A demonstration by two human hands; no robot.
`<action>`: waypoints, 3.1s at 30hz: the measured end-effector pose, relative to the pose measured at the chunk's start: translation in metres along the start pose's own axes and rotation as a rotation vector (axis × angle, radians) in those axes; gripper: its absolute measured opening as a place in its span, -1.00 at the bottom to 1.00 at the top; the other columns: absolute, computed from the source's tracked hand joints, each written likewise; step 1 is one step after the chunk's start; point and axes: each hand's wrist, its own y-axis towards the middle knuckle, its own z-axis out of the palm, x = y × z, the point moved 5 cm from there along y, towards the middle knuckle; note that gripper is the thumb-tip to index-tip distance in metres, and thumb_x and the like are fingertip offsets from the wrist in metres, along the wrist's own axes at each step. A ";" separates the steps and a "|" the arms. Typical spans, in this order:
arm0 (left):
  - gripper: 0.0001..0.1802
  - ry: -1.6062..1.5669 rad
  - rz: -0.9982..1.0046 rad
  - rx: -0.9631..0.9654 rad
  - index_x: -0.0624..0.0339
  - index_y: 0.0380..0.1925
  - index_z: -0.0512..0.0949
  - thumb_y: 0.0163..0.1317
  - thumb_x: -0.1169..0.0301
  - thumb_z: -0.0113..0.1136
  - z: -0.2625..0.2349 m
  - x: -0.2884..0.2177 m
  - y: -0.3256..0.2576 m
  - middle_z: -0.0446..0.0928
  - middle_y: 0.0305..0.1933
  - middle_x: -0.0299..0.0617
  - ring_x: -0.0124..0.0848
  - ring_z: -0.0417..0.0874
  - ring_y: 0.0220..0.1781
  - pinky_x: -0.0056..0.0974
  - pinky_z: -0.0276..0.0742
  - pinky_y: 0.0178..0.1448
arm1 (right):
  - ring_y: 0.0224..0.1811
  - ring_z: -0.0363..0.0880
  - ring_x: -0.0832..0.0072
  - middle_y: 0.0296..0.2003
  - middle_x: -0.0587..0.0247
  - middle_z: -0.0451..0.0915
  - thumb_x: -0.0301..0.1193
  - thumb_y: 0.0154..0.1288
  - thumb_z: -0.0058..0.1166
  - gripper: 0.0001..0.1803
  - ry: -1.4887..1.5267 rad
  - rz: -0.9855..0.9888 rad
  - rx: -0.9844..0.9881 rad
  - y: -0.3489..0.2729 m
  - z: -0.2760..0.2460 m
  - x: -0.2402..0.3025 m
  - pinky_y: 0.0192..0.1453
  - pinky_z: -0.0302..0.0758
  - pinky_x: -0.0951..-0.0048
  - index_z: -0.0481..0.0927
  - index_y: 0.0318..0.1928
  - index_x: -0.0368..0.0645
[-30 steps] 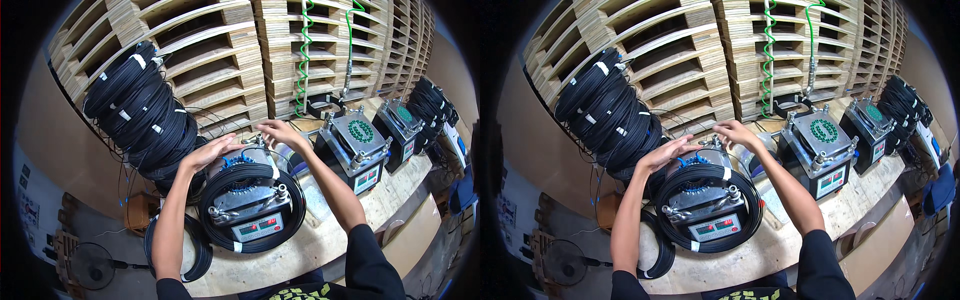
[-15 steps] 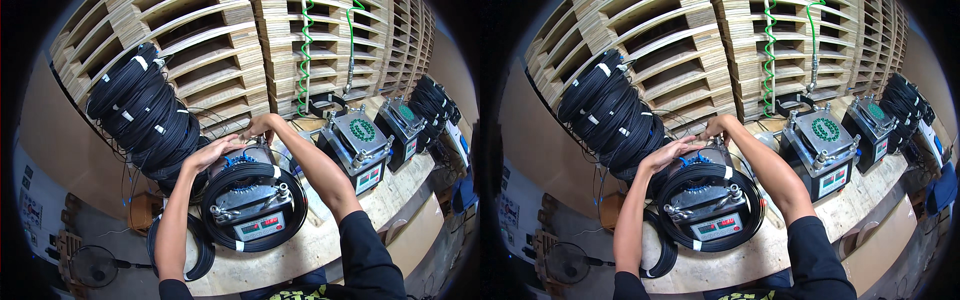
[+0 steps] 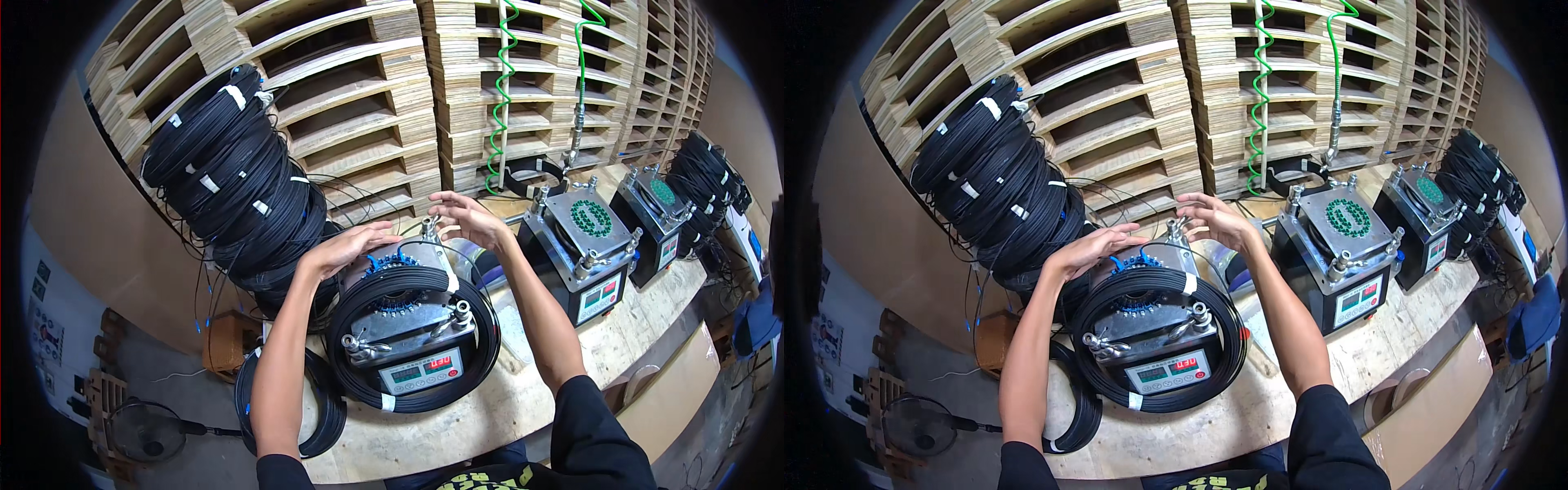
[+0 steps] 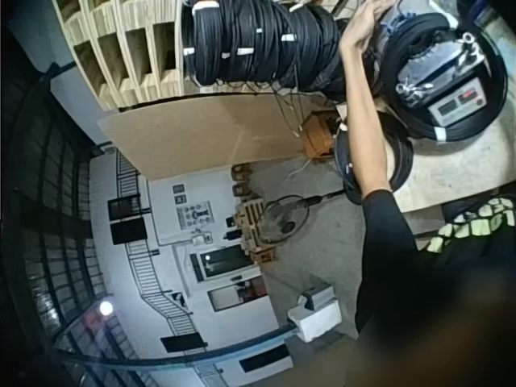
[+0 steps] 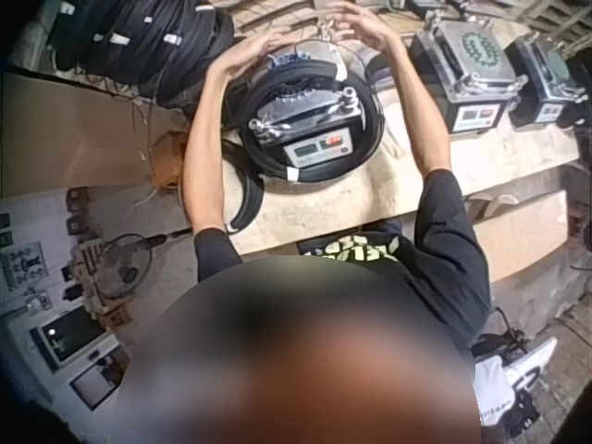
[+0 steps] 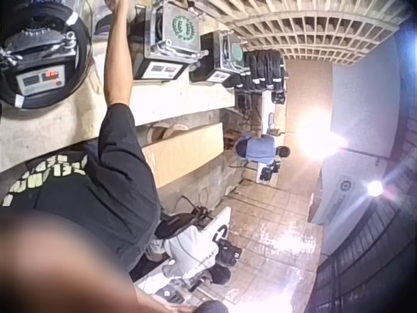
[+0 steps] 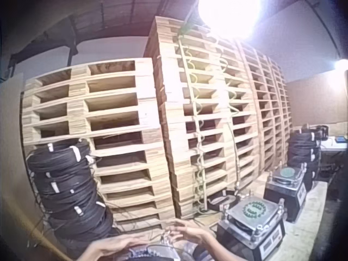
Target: Insert cable ends into a machine for terminal processing and monitor the cycle.
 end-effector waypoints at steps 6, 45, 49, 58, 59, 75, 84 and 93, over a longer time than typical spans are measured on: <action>-0.27 -0.003 0.016 0.018 0.39 0.57 -0.04 0.60 0.13 -0.24 0.003 0.001 0.007 0.38 0.51 -0.03 -0.22 0.20 0.64 -0.19 0.08 0.66 | -0.45 0.29 0.73 -0.38 0.44 0.41 -0.23 0.52 0.15 -0.54 -0.171 0.048 -0.009 0.021 -0.016 -0.017 -0.43 0.18 0.60 0.44 0.27 -0.19; -0.29 -0.286 0.114 -0.463 0.19 0.24 0.57 0.58 -0.19 -0.24 -0.060 0.078 -0.017 0.70 0.09 -0.11 -0.39 0.71 0.08 -0.25 0.61 0.22 | -0.53 0.24 0.65 -0.47 0.43 0.35 -0.07 0.42 0.18 -0.18 -0.332 0.003 -0.281 -0.004 0.019 -0.025 -0.49 0.17 0.51 0.11 0.57 0.20; -0.16 -0.625 0.175 -0.224 0.21 0.45 0.36 0.56 -0.27 -0.35 -0.031 0.081 -0.017 0.65 0.15 -0.02 -0.34 0.64 0.20 -0.18 0.51 0.37 | -0.55 0.20 0.71 -0.51 0.55 0.29 -0.07 0.48 0.14 -0.22 -0.321 -0.001 -0.307 -0.008 0.024 -0.026 -0.52 0.07 0.59 0.10 0.58 0.27; -0.80 -0.885 0.407 -0.565 -0.05 -0.05 0.59 0.47 0.17 0.24 -0.036 0.100 -0.013 0.55 -0.34 -0.52 -0.67 0.53 -0.41 -0.48 0.45 -0.33 | -0.55 0.13 0.72 -0.39 0.50 0.29 -0.03 0.46 0.16 -0.29 -0.296 -0.048 -0.364 -0.008 0.024 -0.027 -0.47 0.03 0.57 0.22 0.50 0.21; -0.82 -0.891 0.421 -0.619 -0.06 -0.11 0.60 0.46 0.16 0.26 -0.036 0.101 -0.014 0.55 -0.36 -0.53 -0.66 0.53 -0.43 -0.50 0.44 -0.34 | -0.54 0.13 0.72 -0.39 0.49 0.30 -0.02 0.46 0.15 -0.30 -0.299 -0.051 -0.376 -0.008 0.021 -0.027 -0.47 0.03 0.57 0.23 0.49 0.20; -0.76 -1.270 0.463 -0.891 -0.05 -0.40 0.60 0.39 0.14 0.36 -0.032 0.132 -0.018 0.60 -0.45 -0.40 -0.57 0.59 -0.42 -0.37 0.50 -0.28 | -0.57 0.17 0.72 -0.36 0.46 0.33 -0.06 0.46 0.18 -0.31 -0.252 -0.055 -0.339 -0.010 0.022 -0.029 -0.51 0.09 0.58 0.24 0.44 0.03; -0.50 -1.158 0.479 -0.756 0.12 -0.03 0.58 0.38 -0.08 0.29 -0.033 0.136 -0.018 0.64 -0.20 -0.29 -0.51 0.62 -0.19 -0.36 0.55 -0.13 | -0.53 0.19 0.74 -0.30 0.45 0.38 -0.04 0.45 0.19 -0.30 -0.256 -0.042 -0.343 -0.011 0.022 -0.029 -0.51 0.07 0.61 0.27 0.45 0.01; -0.72 -0.840 0.509 -0.788 0.07 -0.28 0.60 0.46 0.11 0.26 -0.042 0.131 -0.012 0.61 -0.40 -0.40 -0.60 0.56 -0.43 -0.43 0.44 -0.35 | -0.55 0.18 0.75 -0.41 0.51 0.34 -0.03 0.45 0.19 -0.30 -0.263 -0.041 -0.358 -0.014 0.022 -0.029 -0.51 0.06 0.61 0.26 0.43 -0.01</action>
